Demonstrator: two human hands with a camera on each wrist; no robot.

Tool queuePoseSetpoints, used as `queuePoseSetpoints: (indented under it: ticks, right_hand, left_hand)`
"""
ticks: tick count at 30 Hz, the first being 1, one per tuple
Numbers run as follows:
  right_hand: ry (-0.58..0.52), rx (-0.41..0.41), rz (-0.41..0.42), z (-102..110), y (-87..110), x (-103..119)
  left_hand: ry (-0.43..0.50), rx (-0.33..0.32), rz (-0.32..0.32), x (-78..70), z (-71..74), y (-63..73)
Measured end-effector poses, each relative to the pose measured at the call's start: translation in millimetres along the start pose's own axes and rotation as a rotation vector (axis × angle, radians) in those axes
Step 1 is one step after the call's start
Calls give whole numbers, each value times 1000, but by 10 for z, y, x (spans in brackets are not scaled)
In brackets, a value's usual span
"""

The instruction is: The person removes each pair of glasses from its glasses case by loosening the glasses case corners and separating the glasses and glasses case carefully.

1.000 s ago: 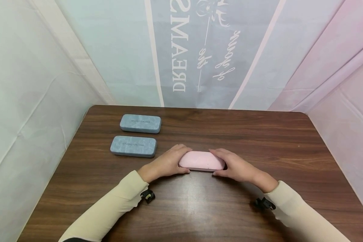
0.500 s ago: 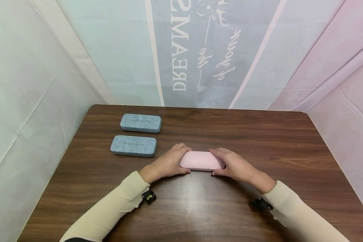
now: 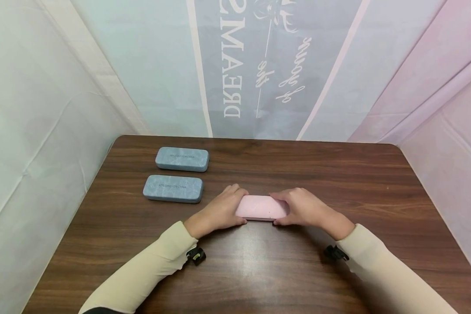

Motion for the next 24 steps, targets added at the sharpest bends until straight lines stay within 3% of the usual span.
queuePoseSetpoints:
  ticks: [8, 24]
  right_hand:
    - [17, 88, 4, 41, -95, 22]
    - [-4, 109, 19, 44, -140, 13]
  left_hand:
    - [12, -5, -4, -11, 16, -4]
    - [23, -14, -11, -27, 22, -17]
Point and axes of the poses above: each hand's wrist, its own y-axis away from the middle knuckle, its own z-axis out of the back of the hand, x = y × z, the point moved 4 cm from there along -y, towards the middle knuckle, and after that the axes turned 2 degrees about -x, right-handed, at the moved point
